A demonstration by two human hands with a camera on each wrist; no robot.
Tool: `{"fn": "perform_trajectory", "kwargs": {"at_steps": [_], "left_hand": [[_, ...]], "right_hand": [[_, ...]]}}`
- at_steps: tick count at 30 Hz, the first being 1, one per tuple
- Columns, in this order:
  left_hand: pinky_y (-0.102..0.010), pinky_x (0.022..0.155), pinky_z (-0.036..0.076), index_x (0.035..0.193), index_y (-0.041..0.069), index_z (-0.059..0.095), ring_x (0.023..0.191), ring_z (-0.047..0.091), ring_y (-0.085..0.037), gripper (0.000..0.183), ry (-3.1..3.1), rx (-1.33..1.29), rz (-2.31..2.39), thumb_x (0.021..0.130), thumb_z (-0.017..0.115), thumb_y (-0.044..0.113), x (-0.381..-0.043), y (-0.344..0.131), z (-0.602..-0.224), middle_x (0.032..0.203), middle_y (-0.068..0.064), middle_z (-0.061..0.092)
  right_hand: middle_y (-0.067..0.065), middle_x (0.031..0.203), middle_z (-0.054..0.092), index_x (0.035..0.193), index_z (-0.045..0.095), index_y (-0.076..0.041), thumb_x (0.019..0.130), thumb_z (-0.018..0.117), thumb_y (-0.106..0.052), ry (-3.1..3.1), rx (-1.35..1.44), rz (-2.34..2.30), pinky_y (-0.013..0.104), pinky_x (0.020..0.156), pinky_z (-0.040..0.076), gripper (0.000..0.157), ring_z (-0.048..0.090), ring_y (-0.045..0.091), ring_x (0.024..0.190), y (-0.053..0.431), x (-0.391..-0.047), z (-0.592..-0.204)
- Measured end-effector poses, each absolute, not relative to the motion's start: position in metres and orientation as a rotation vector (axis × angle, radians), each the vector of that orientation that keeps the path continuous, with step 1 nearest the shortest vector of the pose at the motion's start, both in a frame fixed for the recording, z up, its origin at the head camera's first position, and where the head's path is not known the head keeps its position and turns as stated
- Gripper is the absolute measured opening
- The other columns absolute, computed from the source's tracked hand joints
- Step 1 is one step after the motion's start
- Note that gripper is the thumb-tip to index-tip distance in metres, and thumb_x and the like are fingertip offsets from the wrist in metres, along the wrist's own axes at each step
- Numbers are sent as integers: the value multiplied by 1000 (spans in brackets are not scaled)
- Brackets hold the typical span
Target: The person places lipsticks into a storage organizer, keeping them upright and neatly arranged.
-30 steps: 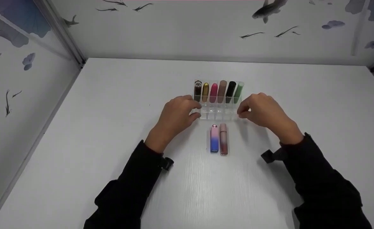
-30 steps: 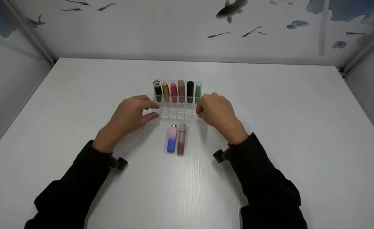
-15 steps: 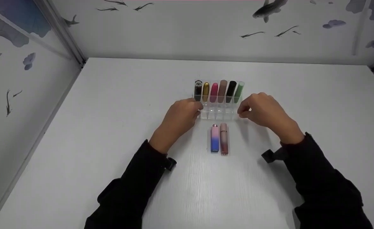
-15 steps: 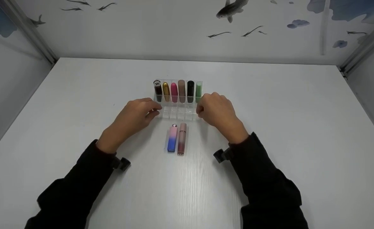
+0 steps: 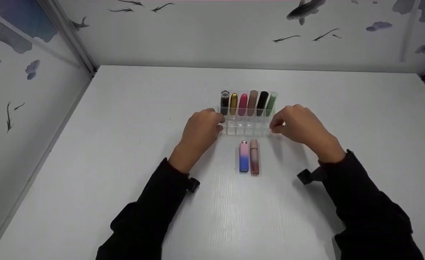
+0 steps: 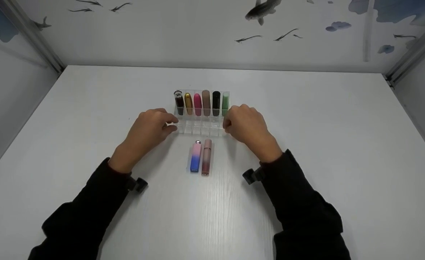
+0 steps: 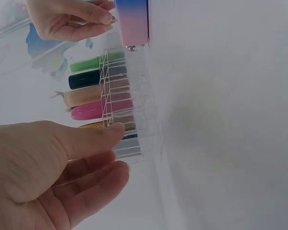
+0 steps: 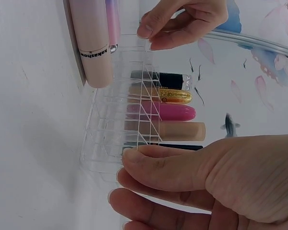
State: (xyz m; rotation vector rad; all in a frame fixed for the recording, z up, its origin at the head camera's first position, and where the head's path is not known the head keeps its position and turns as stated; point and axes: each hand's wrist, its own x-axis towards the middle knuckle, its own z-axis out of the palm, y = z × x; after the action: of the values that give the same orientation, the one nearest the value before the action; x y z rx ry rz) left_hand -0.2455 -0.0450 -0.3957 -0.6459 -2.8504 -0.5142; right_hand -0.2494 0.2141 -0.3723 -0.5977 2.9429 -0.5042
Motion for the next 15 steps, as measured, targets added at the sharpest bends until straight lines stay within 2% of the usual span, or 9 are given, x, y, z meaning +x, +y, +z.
{"fn": "perform_trajectory", "kwargs": {"at_steps": [4,8,15], "left_hand": [[-32,81,56,104,7,81,88,70,-20,15,-2888,-660,-486,92,74,3,-246,-46,-394,99,-9,76],[-31,80,57,104,7,81,81,68,-18,15,-2907,-669,-430,96,69,3,-245,-45,-393,96,-9,76],[-30,79,57,105,7,80,79,68,-18,15,-2894,-669,-366,97,67,5,-245,-44,-395,94,-9,76]], "right_hand": [[11,90,76,93,80,-3,87,76,1,2954,-599,-497,43,71,49,8,63,26,79,214,-249,-372],[10,91,76,91,81,-4,87,76,1,2962,-611,-499,44,71,49,8,64,26,80,214,-248,-372],[10,92,76,93,81,-4,87,76,0,2959,-604,-492,44,71,49,9,64,26,81,214,-249,-373]]}}
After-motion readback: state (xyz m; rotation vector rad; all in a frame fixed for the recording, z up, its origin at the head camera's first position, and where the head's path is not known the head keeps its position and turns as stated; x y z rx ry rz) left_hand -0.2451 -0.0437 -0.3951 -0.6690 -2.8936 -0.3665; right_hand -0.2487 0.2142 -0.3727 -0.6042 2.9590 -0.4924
